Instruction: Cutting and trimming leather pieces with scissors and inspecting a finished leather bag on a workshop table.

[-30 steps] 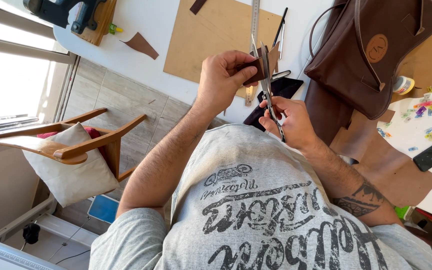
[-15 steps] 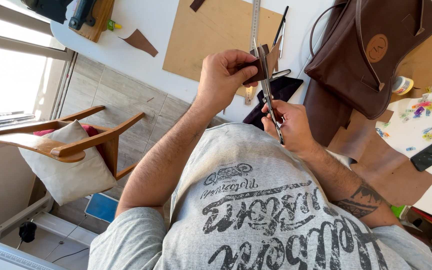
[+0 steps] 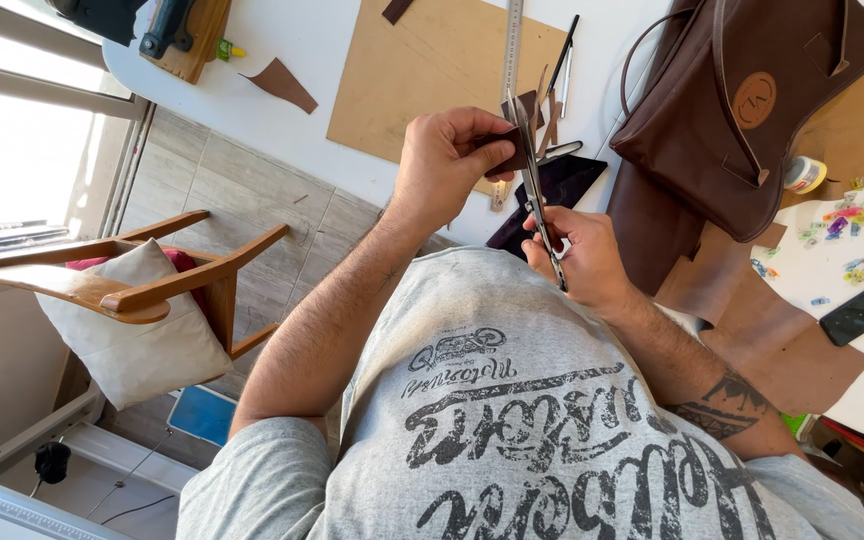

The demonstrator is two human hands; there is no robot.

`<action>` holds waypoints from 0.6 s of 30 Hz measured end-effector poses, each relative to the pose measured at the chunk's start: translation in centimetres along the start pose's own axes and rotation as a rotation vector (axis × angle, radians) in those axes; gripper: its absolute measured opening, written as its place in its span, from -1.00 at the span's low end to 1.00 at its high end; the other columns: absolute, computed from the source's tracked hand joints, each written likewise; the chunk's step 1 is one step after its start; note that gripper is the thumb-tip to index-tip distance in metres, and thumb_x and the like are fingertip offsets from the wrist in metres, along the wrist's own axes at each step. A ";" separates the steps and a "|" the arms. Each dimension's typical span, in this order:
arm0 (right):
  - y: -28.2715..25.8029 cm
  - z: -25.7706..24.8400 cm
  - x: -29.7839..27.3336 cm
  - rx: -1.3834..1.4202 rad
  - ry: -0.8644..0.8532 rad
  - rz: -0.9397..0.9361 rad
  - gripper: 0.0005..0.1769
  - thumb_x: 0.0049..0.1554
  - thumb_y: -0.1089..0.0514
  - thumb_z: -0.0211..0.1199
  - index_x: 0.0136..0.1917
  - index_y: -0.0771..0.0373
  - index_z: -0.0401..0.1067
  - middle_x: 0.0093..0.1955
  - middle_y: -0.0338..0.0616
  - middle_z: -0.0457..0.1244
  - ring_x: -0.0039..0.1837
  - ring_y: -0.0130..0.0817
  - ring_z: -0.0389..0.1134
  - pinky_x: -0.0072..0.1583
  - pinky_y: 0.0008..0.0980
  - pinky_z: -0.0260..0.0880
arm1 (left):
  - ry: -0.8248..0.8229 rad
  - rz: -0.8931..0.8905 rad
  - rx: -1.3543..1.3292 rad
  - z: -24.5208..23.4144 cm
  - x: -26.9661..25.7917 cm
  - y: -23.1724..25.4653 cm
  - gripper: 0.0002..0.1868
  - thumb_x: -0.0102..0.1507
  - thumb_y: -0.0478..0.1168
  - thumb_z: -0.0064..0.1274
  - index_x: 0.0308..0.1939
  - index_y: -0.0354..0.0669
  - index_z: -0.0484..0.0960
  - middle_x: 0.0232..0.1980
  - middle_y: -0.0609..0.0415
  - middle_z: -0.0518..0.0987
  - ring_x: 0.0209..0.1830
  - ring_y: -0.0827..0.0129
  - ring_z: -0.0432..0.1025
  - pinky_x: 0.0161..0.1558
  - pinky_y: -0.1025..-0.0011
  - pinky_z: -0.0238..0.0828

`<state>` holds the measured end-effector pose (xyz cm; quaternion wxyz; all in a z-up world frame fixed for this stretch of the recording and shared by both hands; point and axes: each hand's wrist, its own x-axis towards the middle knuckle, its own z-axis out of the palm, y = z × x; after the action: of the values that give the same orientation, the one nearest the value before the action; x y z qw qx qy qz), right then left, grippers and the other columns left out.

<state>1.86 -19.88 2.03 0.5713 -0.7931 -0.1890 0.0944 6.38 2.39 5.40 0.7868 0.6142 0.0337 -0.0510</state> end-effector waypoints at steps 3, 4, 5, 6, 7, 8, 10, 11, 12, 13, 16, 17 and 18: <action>-0.3 0.0 0.4 0.009 0.002 -0.008 -0.83 0.04 0.26 0.43 -0.09 0.32 0.52 -0.48 -0.16 0.27 -0.41 -0.40 0.19 -0.28 -0.43 0.27 | -0.009 -0.008 0.028 0.4 -0.4 -0.4 -0.83 0.23 -0.51 0.19 -0.09 -0.52 0.63 -0.22 -0.32 0.68 -0.37 0.20 0.67 -0.29 0.39 0.72; -0.4 0.0 0.6 0.010 0.002 -0.012 -0.83 0.04 0.26 0.43 -0.09 0.32 0.52 -0.48 -0.16 0.27 -0.41 -0.40 0.19 -0.28 -0.43 0.27 | -0.008 -0.005 0.030 0.3 -0.4 -0.4 -0.83 0.23 -0.51 0.19 -0.09 -0.52 0.63 -0.22 -0.32 0.68 -0.37 0.20 0.67 -0.29 0.39 0.72; -0.5 0.0 0.8 0.009 -0.005 -0.015 -0.83 0.04 0.25 0.43 -0.09 0.31 0.52 -0.48 -0.17 0.28 -0.41 -0.41 0.19 -0.27 -0.43 0.27 | -0.003 -0.003 0.039 0.2 -0.3 -0.3 -0.82 0.23 -0.50 0.20 -0.09 -0.52 0.64 -0.21 -0.32 0.68 -0.35 0.21 0.66 -0.29 0.38 0.72; -0.7 -0.1 0.8 0.005 -0.011 -0.014 -0.83 0.04 0.25 0.42 -0.09 0.31 0.52 -0.47 -0.17 0.28 -0.40 -0.41 0.19 -0.27 -0.43 0.26 | -0.001 -0.006 0.045 0.3 -0.3 -0.3 -0.81 0.23 -0.50 0.21 -0.08 -0.52 0.64 -0.21 -0.33 0.68 -0.34 0.21 0.66 -0.28 0.37 0.72; -0.5 -0.1 0.9 0.004 -0.009 -0.013 -0.83 0.04 0.25 0.42 -0.09 0.31 0.52 -0.47 -0.17 0.28 -0.40 -0.41 0.19 -0.27 -0.43 0.26 | -0.002 -0.007 0.044 0.2 -0.2 -0.3 -0.81 0.23 -0.50 0.21 -0.08 -0.52 0.64 -0.21 -0.33 0.68 -0.34 0.21 0.66 -0.28 0.37 0.72; -0.4 -0.1 0.9 0.003 -0.011 -0.003 -0.84 0.04 0.27 0.42 -0.09 0.31 0.52 -0.48 -0.17 0.28 -0.41 -0.41 0.19 -0.28 -0.44 0.26 | -0.003 -0.015 0.046 0.1 -0.2 -0.3 -0.81 0.24 -0.50 0.21 -0.08 -0.52 0.64 -0.20 -0.33 0.68 -0.34 0.21 0.66 -0.28 0.38 0.72; 0.0 0.0 0.8 0.002 -0.015 0.006 -0.85 0.04 0.29 0.41 -0.10 0.31 0.52 -0.48 -0.16 0.27 -0.41 -0.40 0.19 -0.30 -0.45 0.25 | -0.001 -0.023 0.048 -0.1 -0.2 -0.5 -0.81 0.24 -0.51 0.21 -0.07 -0.52 0.64 -0.19 -0.33 0.68 -0.33 0.20 0.66 -0.28 0.39 0.72; 0.1 0.1 0.7 0.000 -0.013 0.020 -0.87 0.04 0.29 0.39 -0.10 0.30 0.52 -0.49 -0.15 0.26 -0.42 -0.40 0.17 -0.30 -0.46 0.24 | -0.002 -0.021 0.034 -0.2 -0.2 -0.7 -0.82 0.24 -0.51 0.19 -0.08 -0.52 0.64 -0.21 -0.32 0.68 -0.35 0.19 0.67 -0.28 0.39 0.72; 0.2 0.1 0.7 -0.004 -0.009 0.031 -0.89 0.04 0.29 0.37 -0.11 0.29 0.52 -0.49 -0.15 0.25 -0.43 -0.39 0.16 -0.30 -0.47 0.23 | -0.004 -0.017 0.020 -0.3 -0.1 -0.9 -0.83 0.24 -0.52 0.18 -0.09 -0.52 0.64 -0.22 -0.32 0.68 -0.36 0.18 0.67 -0.28 0.39 0.72; 0.2 0.2 0.7 -0.004 -0.011 0.028 -0.89 0.04 0.29 0.37 -0.11 0.29 0.52 -0.49 -0.15 0.25 -0.43 -0.39 0.16 -0.30 -0.47 0.23 | -0.003 -0.014 0.020 -0.4 -0.1 -0.8 -0.83 0.24 -0.52 0.18 -0.09 -0.52 0.64 -0.22 -0.32 0.68 -0.36 0.18 0.67 -0.28 0.39 0.72; 0.0 0.2 0.4 0.025 -0.009 0.080 -0.90 0.03 0.31 0.33 -0.13 0.31 0.52 -0.50 -0.11 0.23 -0.43 -0.42 0.16 -0.31 -0.48 0.23 | 0.003 -0.023 0.012 -0.4 -0.4 -1.1 -0.82 0.24 -0.52 0.19 -0.08 -0.54 0.64 -0.21 -0.34 0.68 -0.35 0.16 0.67 -0.28 0.37 0.73; 0.1 0.2 0.4 0.038 -0.028 0.083 -0.89 0.02 0.29 0.35 -0.13 0.31 0.52 -0.50 -0.13 0.24 -0.42 -0.43 0.17 -0.31 -0.48 0.23 | 0.012 -0.029 0.026 -0.5 -0.6 -1.3 -0.82 0.24 -0.51 0.20 -0.08 -0.53 0.64 -0.21 -0.33 0.68 -0.34 0.20 0.67 -0.29 0.38 0.72; 0.2 0.1 0.5 0.052 -0.047 0.085 -0.88 0.02 0.27 0.37 -0.13 0.31 0.52 -0.49 -0.15 0.26 -0.41 -0.44 0.18 -0.31 -0.49 0.23 | 0.021 -0.036 0.041 -0.5 -0.7 -1.5 -0.81 0.23 -0.49 0.22 -0.08 -0.52 0.65 -0.20 -0.32 0.69 -0.33 0.23 0.66 -0.29 0.39 0.72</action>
<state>2.33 -19.59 1.81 0.5826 -0.7828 -0.1659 0.1421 5.54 2.59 3.91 0.7725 0.6301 0.0520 -0.0591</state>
